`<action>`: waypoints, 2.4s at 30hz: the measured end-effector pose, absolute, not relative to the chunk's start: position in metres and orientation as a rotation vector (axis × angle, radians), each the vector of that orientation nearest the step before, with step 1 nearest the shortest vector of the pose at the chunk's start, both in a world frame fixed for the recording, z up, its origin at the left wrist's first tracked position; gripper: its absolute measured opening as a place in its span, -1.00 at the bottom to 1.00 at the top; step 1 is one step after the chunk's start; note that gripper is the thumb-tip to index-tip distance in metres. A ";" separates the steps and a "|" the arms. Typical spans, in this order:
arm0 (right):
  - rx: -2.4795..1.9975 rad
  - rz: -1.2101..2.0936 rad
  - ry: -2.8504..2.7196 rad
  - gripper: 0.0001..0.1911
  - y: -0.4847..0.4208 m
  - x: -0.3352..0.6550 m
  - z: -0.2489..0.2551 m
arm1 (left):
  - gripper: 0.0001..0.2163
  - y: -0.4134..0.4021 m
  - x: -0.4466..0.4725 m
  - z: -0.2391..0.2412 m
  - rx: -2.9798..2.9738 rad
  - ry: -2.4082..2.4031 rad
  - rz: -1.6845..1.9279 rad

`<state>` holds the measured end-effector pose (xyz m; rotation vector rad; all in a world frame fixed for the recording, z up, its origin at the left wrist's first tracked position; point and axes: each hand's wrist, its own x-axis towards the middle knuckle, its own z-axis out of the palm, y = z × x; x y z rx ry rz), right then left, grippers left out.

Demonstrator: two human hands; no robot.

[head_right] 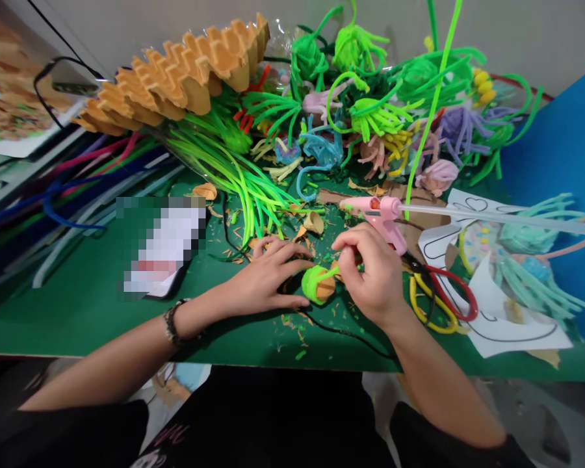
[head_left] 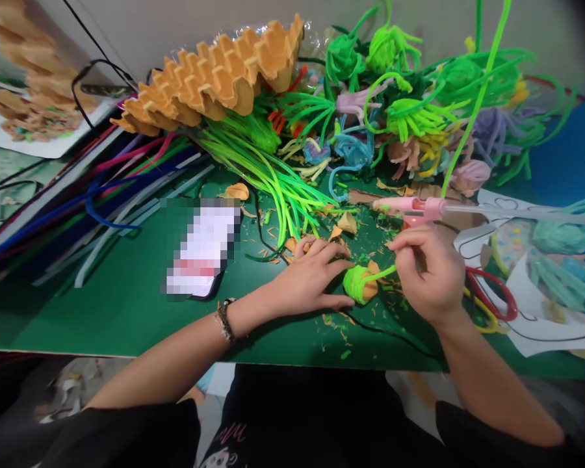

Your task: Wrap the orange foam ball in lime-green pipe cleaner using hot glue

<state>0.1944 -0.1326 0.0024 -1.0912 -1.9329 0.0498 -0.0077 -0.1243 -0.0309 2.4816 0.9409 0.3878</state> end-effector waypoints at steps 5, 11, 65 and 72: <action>-1.070 0.044 -1.929 -0.76 -0.133 0.196 0.002 | -0.49 -0.124 -0.008 -0.032 2.498 0.941 0.410; -1.086 0.042 -1.929 -0.76 -0.134 0.196 0.001 | -0.52 -0.123 -0.008 -0.035 2.471 0.926 0.453; -0.825 0.441 -1.993 -0.87 -0.139 0.193 0.005 | -0.67 -0.124 -0.026 -0.021 2.071 0.814 0.837; -0.834 0.422 -2.062 -0.92 -0.138 0.192 0.008 | -0.64 -0.118 -0.031 -0.027 1.801 0.661 0.925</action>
